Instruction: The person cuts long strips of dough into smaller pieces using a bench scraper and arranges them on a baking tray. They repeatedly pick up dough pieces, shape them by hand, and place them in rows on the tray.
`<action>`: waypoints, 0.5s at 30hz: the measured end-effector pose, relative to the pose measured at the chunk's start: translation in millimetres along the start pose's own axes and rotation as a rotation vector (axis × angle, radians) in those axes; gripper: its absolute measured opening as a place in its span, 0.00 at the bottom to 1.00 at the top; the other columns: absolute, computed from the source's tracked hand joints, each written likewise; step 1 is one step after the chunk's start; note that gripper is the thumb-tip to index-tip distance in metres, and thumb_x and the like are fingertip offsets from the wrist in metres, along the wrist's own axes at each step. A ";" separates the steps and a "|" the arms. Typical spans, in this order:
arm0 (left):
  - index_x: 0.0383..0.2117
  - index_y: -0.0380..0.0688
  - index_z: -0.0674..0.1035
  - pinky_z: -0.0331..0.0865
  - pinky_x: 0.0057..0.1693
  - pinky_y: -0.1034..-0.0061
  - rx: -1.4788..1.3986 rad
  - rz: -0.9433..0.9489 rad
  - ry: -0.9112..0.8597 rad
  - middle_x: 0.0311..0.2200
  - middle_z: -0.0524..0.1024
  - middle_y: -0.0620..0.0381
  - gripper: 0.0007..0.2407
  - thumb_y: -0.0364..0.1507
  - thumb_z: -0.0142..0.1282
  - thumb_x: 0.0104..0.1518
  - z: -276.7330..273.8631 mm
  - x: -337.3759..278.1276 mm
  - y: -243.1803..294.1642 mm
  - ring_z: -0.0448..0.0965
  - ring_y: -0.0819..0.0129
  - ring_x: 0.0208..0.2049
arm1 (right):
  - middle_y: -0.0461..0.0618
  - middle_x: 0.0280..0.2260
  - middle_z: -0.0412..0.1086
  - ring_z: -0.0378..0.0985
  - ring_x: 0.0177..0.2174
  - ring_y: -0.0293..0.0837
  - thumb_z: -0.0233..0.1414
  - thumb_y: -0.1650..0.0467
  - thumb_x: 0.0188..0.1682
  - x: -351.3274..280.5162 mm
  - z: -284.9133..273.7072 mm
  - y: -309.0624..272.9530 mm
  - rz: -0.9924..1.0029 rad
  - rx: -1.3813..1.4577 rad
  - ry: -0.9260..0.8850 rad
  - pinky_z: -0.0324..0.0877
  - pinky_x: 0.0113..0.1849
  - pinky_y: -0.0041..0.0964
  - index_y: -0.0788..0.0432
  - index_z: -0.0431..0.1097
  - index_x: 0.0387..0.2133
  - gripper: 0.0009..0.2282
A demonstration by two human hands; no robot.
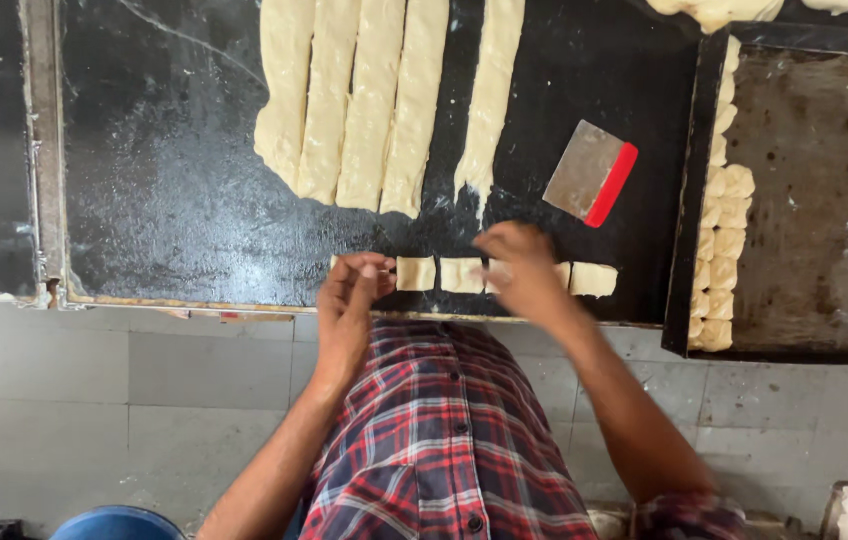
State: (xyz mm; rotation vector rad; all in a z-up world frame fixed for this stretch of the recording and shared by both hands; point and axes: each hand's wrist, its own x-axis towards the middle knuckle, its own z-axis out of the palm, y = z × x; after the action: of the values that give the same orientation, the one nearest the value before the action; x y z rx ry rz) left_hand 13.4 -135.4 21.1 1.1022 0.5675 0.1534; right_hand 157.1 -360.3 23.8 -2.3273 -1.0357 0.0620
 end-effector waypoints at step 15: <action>0.52 0.29 0.78 0.70 0.44 0.80 -0.126 -0.198 -0.079 0.38 0.80 0.56 0.12 0.27 0.52 0.69 46.6 -24.2 -39.5 0.75 0.74 0.37 | 0.51 0.38 0.77 0.82 0.37 0.41 0.54 0.80 0.52 28.1 -11.3 5.6 0.286 0.308 0.180 0.76 0.40 0.35 0.66 0.76 0.39 0.05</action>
State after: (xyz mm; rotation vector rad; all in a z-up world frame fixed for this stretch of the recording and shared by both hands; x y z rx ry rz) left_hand 10.2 -200.1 10.4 0.9205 0.5854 -0.0265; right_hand 183.4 -349.4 35.5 -2.1352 -0.5566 0.1123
